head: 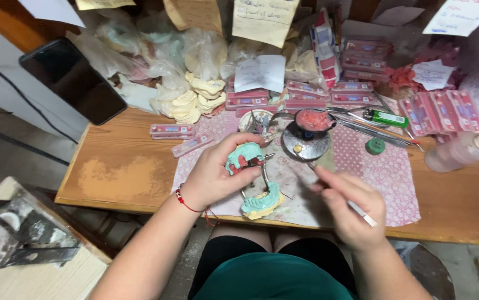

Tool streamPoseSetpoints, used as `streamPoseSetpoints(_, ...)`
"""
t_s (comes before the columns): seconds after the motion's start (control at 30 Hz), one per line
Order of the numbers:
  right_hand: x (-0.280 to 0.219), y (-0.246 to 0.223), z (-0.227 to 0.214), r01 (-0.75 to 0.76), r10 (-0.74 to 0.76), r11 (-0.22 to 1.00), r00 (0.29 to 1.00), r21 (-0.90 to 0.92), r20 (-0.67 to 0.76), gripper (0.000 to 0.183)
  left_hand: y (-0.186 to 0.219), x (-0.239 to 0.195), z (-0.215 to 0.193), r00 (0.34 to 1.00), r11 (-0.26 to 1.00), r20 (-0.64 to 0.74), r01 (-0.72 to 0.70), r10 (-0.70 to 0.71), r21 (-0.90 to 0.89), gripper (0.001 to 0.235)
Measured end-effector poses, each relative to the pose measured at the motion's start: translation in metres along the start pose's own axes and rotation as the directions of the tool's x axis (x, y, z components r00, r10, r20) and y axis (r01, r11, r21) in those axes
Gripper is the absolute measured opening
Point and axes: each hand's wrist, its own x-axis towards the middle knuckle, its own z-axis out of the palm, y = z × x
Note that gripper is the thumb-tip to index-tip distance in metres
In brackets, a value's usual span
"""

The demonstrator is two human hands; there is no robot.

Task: The person uses a metal tool to apply and shape pink wax on a dental cast held in a vise. They manipulate the wax on the teeth and gums of the model, then remove the cast from the vise to inspect the work.

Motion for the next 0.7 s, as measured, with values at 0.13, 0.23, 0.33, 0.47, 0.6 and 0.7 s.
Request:
streamPoseSetpoints(0.13, 0.02, 0.009, 0.001, -0.13, 0.124, 0.991, 0.971, -0.014, -0.204, 0.02, -0.011, 0.005, 0.012, 0.992, 0.998, -0.119, -0.056, 0.051, -0.042, 0.046)
streamPoseSetpoints(0.23, 0.024, 0.026, 0.014, -0.401, 0.558, 0.797, 0.774, 0.452, -0.298, 0.025, -0.009, 0.009, 0.015, 0.988, 0.995, -0.124, -0.085, 0.091, 0.057, 0.043)
streamPoseSetpoints(0.33, 0.026, 0.032, 0.017, -0.365, 0.576, 0.766, 0.755, 0.53, -0.313, 0.026, -0.006, 0.012, 0.02, 0.988, 0.992, -0.118, -0.093, 0.102, 0.083, 0.043)
streamPoseSetpoints(0.47, 0.023, 0.036, 0.018, -0.346, 0.583, 0.748, 0.75, 0.567, -0.312, 0.027, 0.0, 0.017, 0.024, 0.985, 0.992, -0.126, -0.106, 0.114, 0.073, 0.049)
streamPoseSetpoints(0.6, 0.016, 0.041, 0.018, -0.315, 0.556, 0.767, 0.76, 0.559, -0.336, 0.029, 0.004, 0.02, 0.022, 0.988, 0.994, -0.113, -0.103, 0.107, 0.042, 0.052)
streamPoseSetpoints(0.7, 0.015, 0.037, 0.018, -0.319, 0.55, 0.776, 0.764, 0.545, -0.336, 0.031, 0.001, 0.019, 0.021, 0.992, 0.997, -0.1, -0.074, 0.073, -0.001, 0.044)
